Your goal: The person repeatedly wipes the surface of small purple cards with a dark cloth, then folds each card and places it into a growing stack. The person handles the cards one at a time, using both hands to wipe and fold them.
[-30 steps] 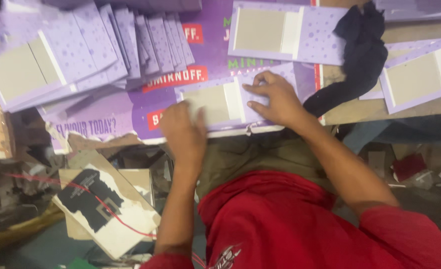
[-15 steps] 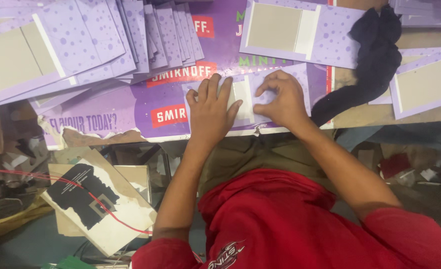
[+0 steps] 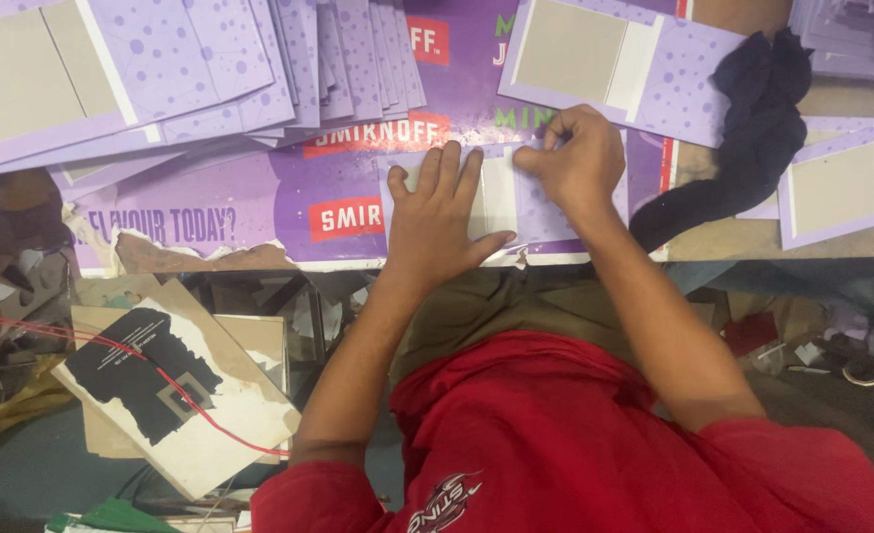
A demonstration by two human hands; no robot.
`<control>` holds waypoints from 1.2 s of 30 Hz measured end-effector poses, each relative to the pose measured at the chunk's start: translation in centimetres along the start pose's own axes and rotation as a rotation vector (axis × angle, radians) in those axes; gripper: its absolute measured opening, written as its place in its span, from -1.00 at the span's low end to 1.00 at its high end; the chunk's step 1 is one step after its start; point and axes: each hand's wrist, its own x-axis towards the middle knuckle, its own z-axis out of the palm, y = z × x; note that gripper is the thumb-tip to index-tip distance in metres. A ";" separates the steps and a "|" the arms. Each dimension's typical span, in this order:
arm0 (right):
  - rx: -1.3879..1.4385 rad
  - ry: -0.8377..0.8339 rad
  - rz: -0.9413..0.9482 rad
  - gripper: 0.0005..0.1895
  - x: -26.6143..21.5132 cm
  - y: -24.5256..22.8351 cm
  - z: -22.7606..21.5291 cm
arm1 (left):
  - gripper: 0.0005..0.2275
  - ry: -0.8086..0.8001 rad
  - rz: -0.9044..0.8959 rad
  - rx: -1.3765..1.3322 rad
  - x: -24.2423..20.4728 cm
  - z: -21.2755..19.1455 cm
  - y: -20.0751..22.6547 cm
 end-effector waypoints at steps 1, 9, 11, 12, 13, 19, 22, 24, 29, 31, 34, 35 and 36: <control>0.014 0.005 0.026 -0.68 0.0 -0.2 0.1 | -0.08 0.012 0.002 -0.001 0.1 0.0 0.0; -0.013 0.123 0.057 -0.72 -0.7 -0.7 1.1 | 0.09 0.076 0.040 -0.023 -0.3 -0.2 0.1; -0.019 0.131 0.019 -0.70 -0.9 -0.5 1.0 | 0.09 0.087 0.037 -0.002 -0.2 -0.1 0.3; -0.019 0.113 0.018 -0.69 -1.1 -0.5 0.8 | 0.09 0.093 0.034 0.010 -0.3 -0.1 0.4; -0.016 0.097 0.015 -0.68 -1.3 -0.5 0.6 | 0.09 0.096 0.028 0.006 -0.2 -0.1 0.4; -0.104 -0.039 -0.023 -0.68 -5.1 0.2 -1.4 | 0.06 0.085 -0.003 -0.001 0.2 -0.2 0.3; -0.084 -0.076 -0.032 -0.71 -7.0 0.5 -1.8 | 0.06 0.069 -0.013 0.009 0.0 0.0 0.4; -0.100 -0.102 -0.013 -0.68 -7.9 0.4 -2.0 | 0.07 0.025 -0.033 0.022 0.0 0.1 0.3; -0.070 -0.138 -0.092 -0.70 -10.0 -0.3 -3.9 | 0.01 0.006 -0.036 -0.022 0.0 0.1 0.1; 0.004 -0.201 -0.151 -0.71 -10.3 -0.5 -4.8 | -0.10 0.058 -0.094 -0.005 -0.1 -0.2 0.0; -0.095 -0.142 -0.586 -0.46 -9.9 0.3 -5.6 | -0.26 0.225 -0.316 0.020 -0.8 0.0 0.9; -0.100 -0.171 -0.594 -0.50 -9.7 0.8 -5.6 | -0.27 0.280 -0.413 -0.015 -1.3 0.0 1.4; -0.105 -0.201 -0.602 -0.53 -9.5 1.3 -5.5 | -0.28 0.336 -0.509 -0.050 -1.5 0.1 2.0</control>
